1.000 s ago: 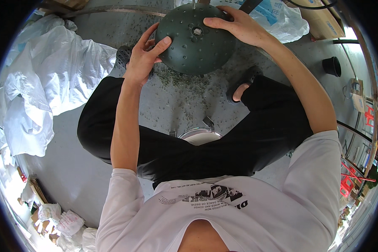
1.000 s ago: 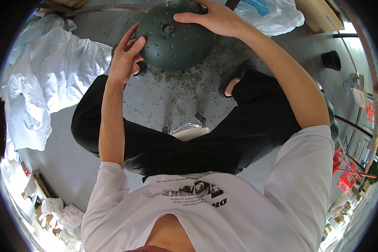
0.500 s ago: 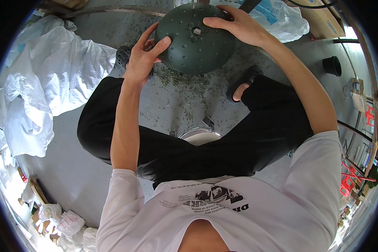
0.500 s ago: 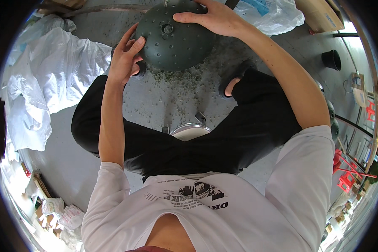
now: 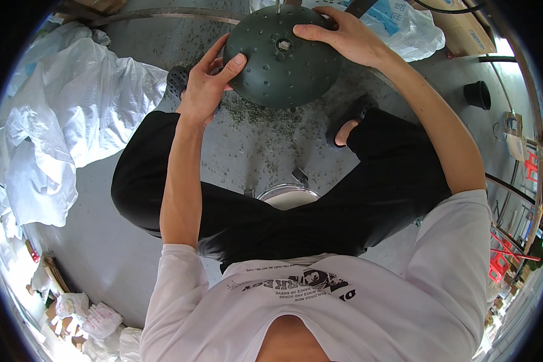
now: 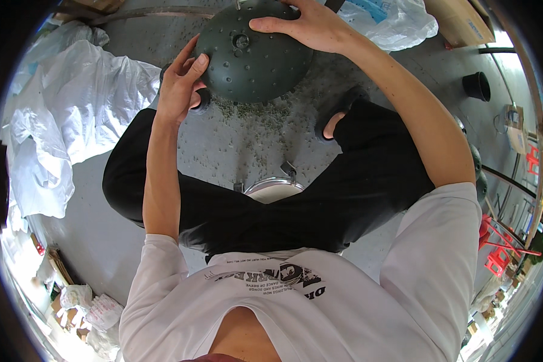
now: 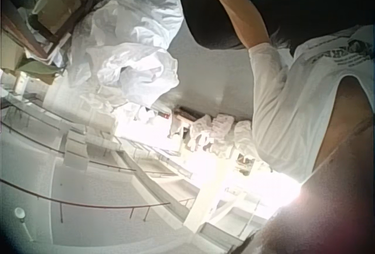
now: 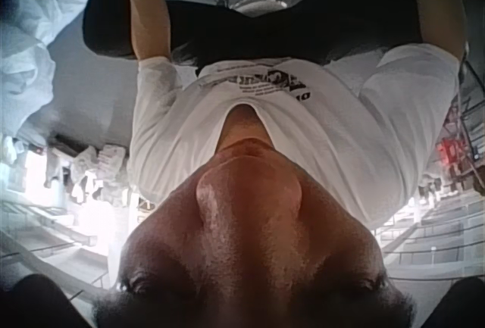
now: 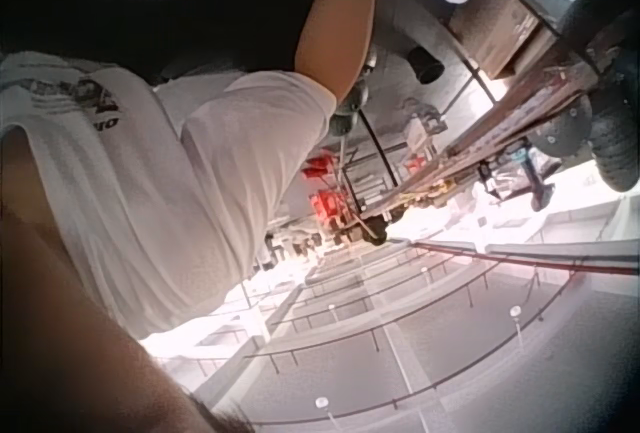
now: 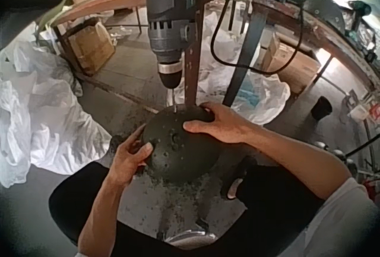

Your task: The recorder is inspecting and rotating a green spherical plastic/foam part, checking the holes and surface.

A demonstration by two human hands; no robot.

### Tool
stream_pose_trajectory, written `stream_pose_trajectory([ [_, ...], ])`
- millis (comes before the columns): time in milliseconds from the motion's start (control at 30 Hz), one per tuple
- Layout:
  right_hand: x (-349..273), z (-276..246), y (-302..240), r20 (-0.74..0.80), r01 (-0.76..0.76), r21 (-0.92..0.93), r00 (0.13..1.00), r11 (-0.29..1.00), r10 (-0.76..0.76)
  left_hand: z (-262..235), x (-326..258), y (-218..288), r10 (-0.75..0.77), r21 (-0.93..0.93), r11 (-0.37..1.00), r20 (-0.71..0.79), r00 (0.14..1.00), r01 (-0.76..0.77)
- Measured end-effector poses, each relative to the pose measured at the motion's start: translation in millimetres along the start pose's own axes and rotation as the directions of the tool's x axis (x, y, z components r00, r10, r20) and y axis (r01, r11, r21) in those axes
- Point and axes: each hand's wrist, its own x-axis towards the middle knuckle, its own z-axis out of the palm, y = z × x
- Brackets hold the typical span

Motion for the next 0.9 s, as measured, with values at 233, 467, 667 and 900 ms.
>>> stream_pose_trajectory([
  [233,-0.5,2.1,1.7,-0.018,-0.015,-0.027,1.0,1.0,0.015,-2.5,0.9,-0.3,0.003,0.026,1.0,-0.006,1.0,-0.003],
  [467,-1.8,3.6,1.4,-0.026,-0.043,-0.079,0.999,0.996,0.042,-1.1,0.2,0.4,0.025,0.025,0.999,-0.032,0.999,-0.025],
  [667,0.2,1.9,1.8,-0.026,-0.033,-0.079,0.999,0.996,0.031,-3.0,1.7,1.3,0.023,0.043,0.999,-0.029,0.999,-0.021],
  [900,4.5,-23.5,-40.6,0.097,-0.212,-0.114,0.97,0.971,0.224,-2.5,0.7,11.5,0.029,0.077,0.997,-0.056,0.998,-0.024],
])
